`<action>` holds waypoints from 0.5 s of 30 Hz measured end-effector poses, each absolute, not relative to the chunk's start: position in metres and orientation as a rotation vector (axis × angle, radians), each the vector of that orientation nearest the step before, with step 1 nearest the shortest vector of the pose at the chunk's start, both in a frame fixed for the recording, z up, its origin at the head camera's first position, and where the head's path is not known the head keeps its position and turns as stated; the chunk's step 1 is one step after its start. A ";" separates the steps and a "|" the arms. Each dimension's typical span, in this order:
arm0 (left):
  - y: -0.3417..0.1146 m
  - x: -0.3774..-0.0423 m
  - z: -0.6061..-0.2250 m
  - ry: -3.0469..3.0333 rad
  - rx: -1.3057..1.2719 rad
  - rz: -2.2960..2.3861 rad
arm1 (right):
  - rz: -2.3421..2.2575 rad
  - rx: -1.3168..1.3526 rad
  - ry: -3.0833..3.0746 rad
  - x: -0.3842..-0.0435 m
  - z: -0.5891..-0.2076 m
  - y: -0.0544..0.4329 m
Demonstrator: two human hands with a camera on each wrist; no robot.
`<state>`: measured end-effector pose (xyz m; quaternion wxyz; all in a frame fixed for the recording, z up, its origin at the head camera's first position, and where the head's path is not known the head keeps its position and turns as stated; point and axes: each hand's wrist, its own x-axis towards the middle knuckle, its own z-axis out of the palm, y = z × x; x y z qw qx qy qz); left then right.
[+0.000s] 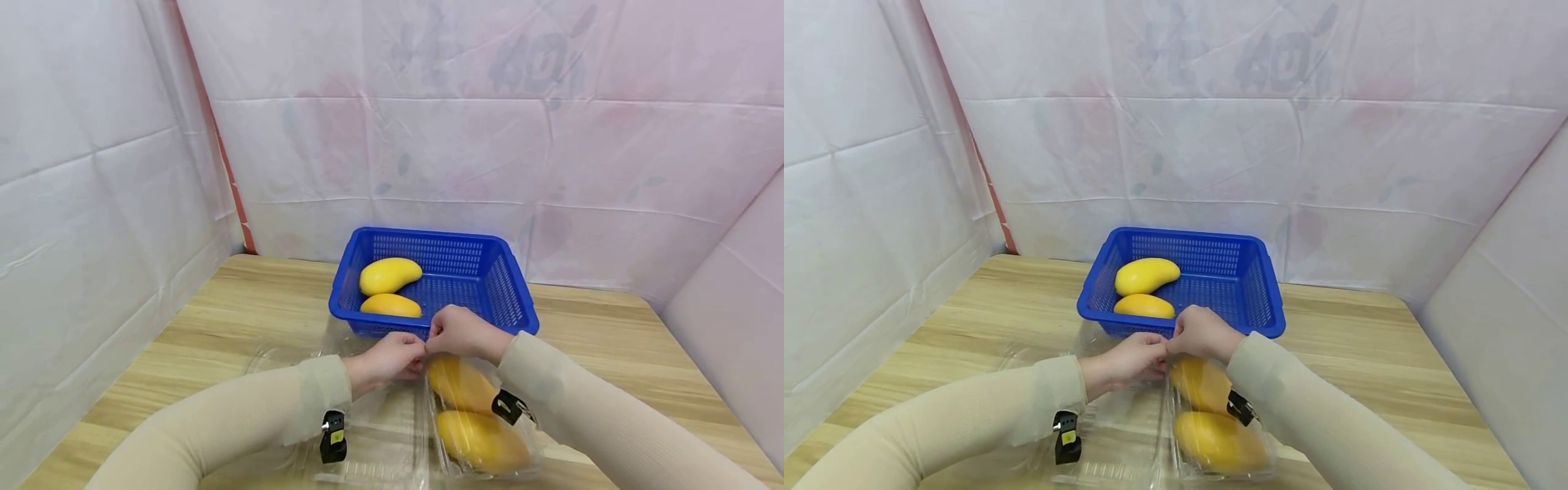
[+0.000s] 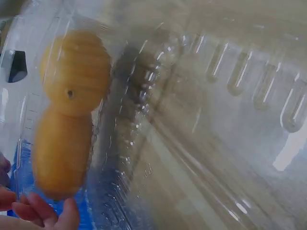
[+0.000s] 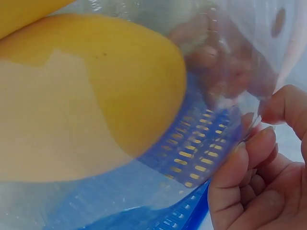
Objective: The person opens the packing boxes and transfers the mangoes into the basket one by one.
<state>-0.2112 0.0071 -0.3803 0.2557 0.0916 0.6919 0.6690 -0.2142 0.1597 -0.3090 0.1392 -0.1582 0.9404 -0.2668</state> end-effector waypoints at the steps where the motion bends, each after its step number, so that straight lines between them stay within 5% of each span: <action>1: 0.007 -0.211 -0.381 1.863 0.244 1.812 | -0.776 -0.449 2.714 -0.215 -0.309 0.160; 15: 0.008 -0.212 -0.389 1.948 0.153 1.739 | -0.893 -0.409 2.637 -0.221 -0.299 0.179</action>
